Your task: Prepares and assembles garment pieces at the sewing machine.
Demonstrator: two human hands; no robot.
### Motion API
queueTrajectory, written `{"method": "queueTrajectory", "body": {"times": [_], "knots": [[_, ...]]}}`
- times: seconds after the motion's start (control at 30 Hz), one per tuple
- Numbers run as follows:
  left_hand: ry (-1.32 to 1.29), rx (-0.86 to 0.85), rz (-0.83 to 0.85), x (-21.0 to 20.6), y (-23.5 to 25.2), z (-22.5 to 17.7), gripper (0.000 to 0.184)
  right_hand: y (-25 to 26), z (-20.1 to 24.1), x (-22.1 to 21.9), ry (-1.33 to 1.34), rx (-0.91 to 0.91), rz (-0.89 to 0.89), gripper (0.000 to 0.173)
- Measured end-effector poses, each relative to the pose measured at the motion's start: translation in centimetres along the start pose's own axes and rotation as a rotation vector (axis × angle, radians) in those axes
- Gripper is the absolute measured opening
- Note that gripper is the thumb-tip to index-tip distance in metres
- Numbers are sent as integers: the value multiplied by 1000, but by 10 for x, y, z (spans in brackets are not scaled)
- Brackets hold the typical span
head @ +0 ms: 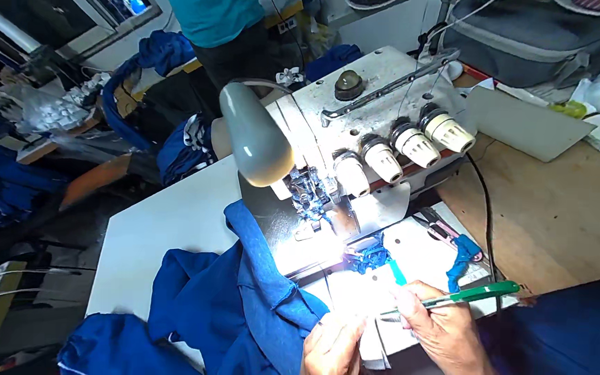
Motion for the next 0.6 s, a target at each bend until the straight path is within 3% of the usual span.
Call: {"method": "queueTrajectory", "body": {"times": [0.6], "knots": [[12,20,47,0,-1,-1,9,-8,-1,-8,-128,129,32,30]]}}
Point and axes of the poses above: each hand's wrist, its own y-axis towards the middle knuckle, its own x-axis out of the back of the hand, z = x × y, the point moved 6 cm from there along y, towards the middle knuckle, and after that the axes turned 12 degrees about -z, right-handed, at the moved point
